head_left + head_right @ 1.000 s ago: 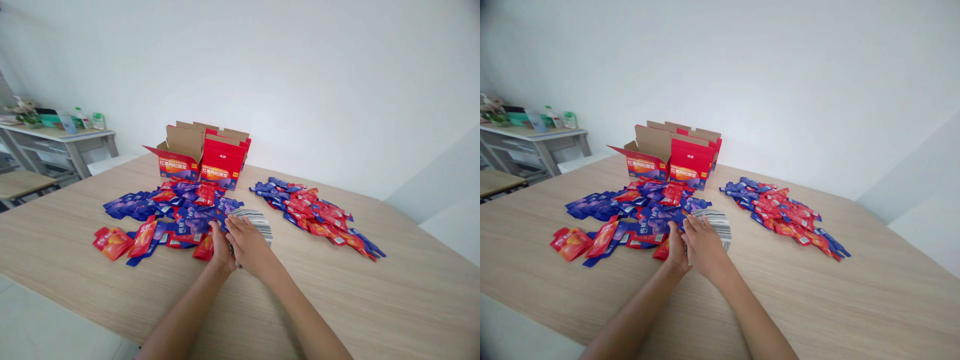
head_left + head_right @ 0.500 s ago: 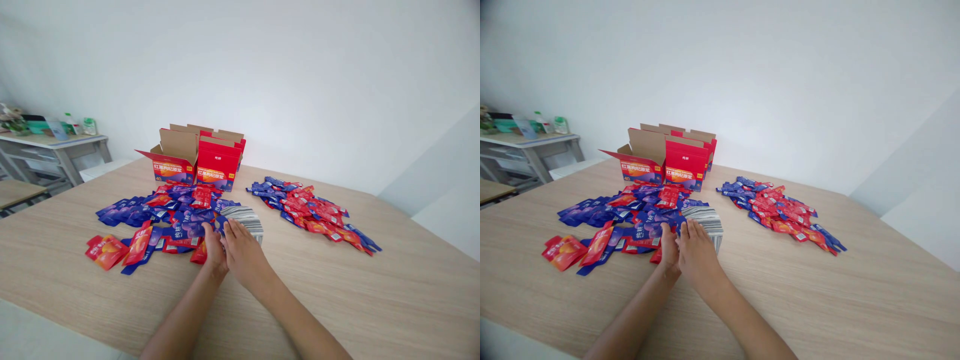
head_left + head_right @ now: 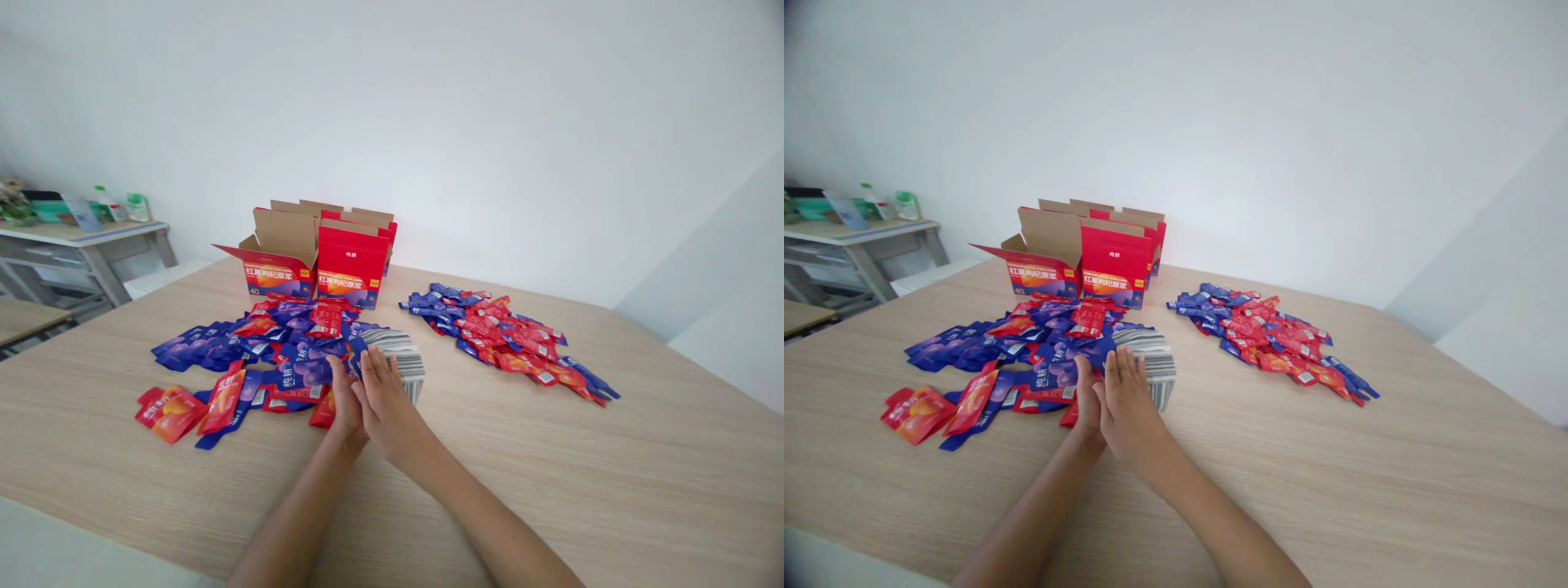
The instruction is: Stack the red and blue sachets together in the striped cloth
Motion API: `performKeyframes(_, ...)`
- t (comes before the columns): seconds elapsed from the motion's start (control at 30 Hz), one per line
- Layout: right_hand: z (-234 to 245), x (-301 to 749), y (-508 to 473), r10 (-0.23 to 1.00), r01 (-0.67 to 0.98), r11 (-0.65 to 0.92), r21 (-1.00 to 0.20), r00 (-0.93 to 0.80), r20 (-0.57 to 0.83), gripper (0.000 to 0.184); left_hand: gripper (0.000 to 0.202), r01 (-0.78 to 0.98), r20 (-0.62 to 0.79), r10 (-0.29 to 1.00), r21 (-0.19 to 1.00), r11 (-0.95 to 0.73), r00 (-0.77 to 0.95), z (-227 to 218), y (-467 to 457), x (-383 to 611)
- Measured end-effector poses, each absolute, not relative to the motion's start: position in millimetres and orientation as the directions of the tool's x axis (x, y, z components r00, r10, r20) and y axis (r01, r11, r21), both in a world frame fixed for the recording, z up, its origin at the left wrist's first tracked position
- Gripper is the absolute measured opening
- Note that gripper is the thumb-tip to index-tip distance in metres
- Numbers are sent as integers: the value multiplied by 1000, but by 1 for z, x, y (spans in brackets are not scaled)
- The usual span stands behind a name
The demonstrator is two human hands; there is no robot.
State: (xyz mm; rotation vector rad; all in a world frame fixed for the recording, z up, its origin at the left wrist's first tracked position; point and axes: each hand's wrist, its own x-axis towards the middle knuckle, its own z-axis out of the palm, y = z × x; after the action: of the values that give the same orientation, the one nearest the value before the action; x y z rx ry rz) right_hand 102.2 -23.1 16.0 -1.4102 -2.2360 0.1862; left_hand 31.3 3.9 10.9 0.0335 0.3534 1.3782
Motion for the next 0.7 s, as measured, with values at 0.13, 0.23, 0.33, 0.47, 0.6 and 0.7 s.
performKeyframes(0.13, 16, 110, -12, 918, 760, 382, -526, -248, 309, 61, 68, -920, -139, 944, 223, 323, 298, -2, 0, 44)
performKeyframes(0.23, 16, 122, -2, 928, 712, 354, -606, -187, 322, 65, 71, -863, -128, 902, 261, 433, 413, -12, -3, 50)
performKeyframes(0.33, 18, 134, 6, 932, 729, 339, -594, -176, 316, 62, 80, -780, -164, 826, 272, 564, 540, -14, -6, 55)
performKeyframes(0.47, 26, 146, 8, 927, 865, 315, -391, -192, 321, 54, 84, -751, -148, 791, 250, 611, 594, -14, -8, 58)
performKeyframes(0.6, 37, 153, 7, 918, 934, 284, -215, -201, 342, 51, 89, -771, -84, 795, 201, 604, 601, -12, -5, 53)
performKeyframes(0.7, 38, 153, 9, 913, 948, 280, -151, -214, 347, 48, 90, -810, -119, 827, 164, 563, 550, -5, -2, 46)
